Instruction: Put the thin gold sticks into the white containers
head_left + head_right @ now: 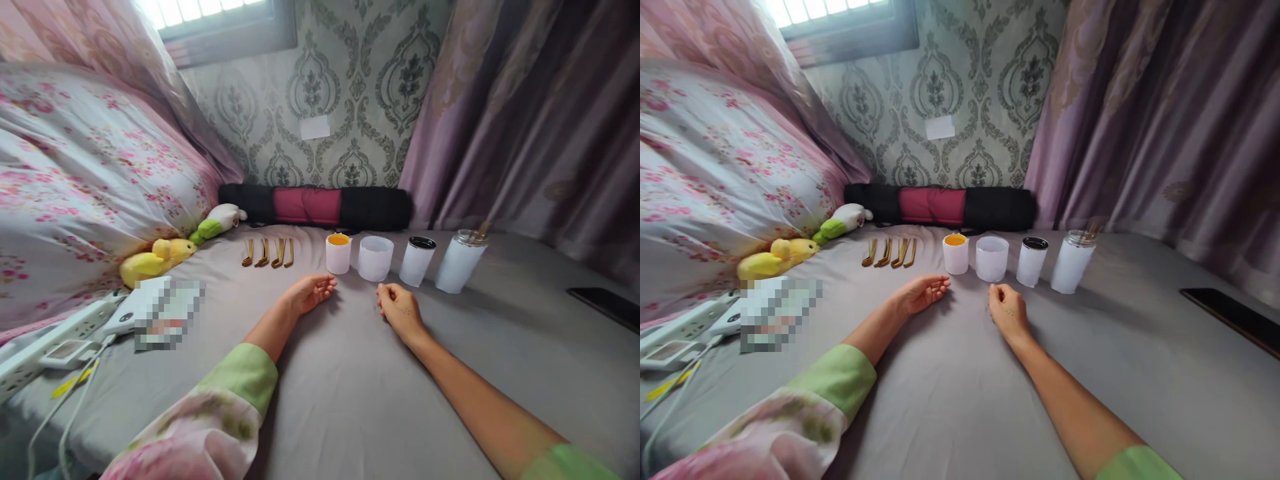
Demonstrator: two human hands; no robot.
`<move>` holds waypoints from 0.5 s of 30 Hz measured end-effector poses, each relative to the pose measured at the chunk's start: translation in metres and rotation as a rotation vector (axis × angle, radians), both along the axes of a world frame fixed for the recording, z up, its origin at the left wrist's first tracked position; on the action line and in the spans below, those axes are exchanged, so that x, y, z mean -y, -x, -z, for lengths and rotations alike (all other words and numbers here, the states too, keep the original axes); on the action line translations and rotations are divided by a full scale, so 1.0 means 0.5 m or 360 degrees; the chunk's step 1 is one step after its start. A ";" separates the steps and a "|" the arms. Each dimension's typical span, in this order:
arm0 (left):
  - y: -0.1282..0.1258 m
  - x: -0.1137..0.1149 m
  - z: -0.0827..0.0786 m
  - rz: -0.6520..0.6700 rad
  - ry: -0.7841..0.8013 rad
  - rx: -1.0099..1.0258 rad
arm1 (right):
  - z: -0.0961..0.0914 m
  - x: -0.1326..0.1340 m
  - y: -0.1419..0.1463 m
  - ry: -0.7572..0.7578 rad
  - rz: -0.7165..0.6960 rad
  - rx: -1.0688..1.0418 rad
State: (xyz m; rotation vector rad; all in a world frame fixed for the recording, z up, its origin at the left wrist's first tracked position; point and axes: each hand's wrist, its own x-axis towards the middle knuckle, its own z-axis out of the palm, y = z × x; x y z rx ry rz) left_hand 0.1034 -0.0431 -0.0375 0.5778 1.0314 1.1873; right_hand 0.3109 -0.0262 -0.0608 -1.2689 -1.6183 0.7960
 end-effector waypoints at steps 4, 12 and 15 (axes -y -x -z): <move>0.012 -0.013 -0.005 -0.0060 0.0016 -0.0183 | 0.003 -0.002 -0.001 -0.0026 -0.0009 0.0029; 0.051 -0.033 -0.025 -0.0145 0.0025 -0.0645 | 0.008 -0.006 -0.003 -0.0046 0.0011 0.0051; 0.068 -0.039 -0.046 -0.0200 0.0065 -0.0880 | 0.012 -0.007 -0.003 -0.0054 0.0030 0.0040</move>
